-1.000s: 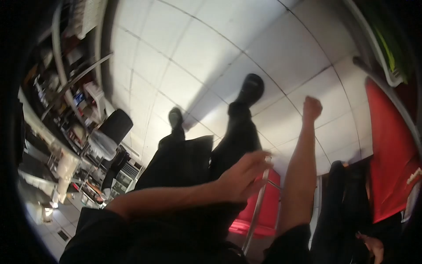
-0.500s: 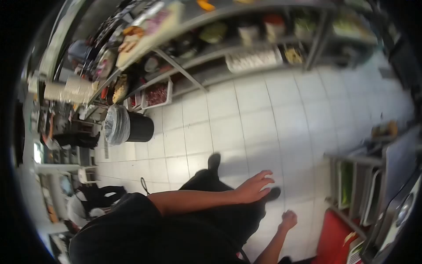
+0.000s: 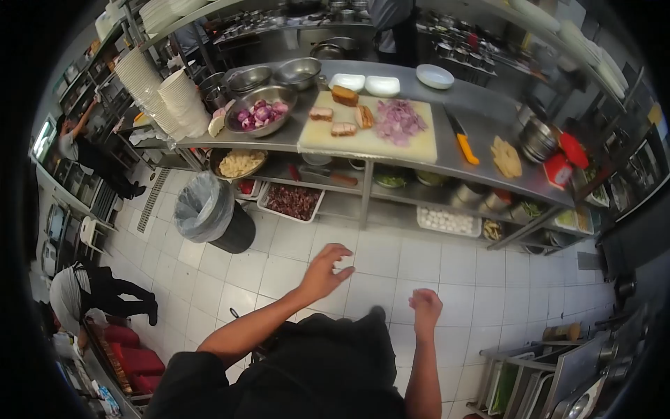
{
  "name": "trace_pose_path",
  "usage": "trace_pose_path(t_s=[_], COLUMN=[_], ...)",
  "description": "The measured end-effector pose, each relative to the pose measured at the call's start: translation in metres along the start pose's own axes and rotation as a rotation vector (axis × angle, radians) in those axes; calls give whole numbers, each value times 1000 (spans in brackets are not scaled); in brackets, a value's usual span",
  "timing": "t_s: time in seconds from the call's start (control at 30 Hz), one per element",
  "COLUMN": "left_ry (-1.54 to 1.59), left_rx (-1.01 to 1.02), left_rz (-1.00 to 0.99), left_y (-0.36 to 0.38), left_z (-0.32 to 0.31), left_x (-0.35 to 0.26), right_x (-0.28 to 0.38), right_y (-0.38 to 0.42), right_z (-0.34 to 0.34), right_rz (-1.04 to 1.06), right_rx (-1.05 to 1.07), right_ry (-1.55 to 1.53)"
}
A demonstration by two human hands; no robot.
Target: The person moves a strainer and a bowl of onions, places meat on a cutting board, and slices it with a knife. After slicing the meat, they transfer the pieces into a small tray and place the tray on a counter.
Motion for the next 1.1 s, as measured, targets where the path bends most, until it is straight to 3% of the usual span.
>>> trace_pose_path(t_s=[0.23,0.47,0.5,0.63,0.77,1.1], left_ry=[-152,-279,-384,-531,-570,-559], left_rx=[-188,-230,-293,-143,-100,91], left_rz=[-17,-52,-213,-158,-284,-502], left_y=[-96,-242,-257,-302,-344,-393], left_z=[80,72,68,53,51,49], left_x=[37,82,76,77,78,110], right_x=[80,159,169,192,196,183], right_y=[-71,-176,-193,-229,-253,-270], right_z=[-134,-265,-282,-343,-379,-408], right_rz=[65,279,277,258,253,327], right_rx=[181,347,371,469,530,479], right_ry=[-7,136,137,172,225,348])
Point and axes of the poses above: each hand's wrist, its own y-axis away from the middle knuckle, its own z-axis out of the back of the hand, x = y × z, the point moved 5 cm from there along -y, towards the middle knuckle, and after that the axes turned 4 degrees about -x, right-handed, at the moved point
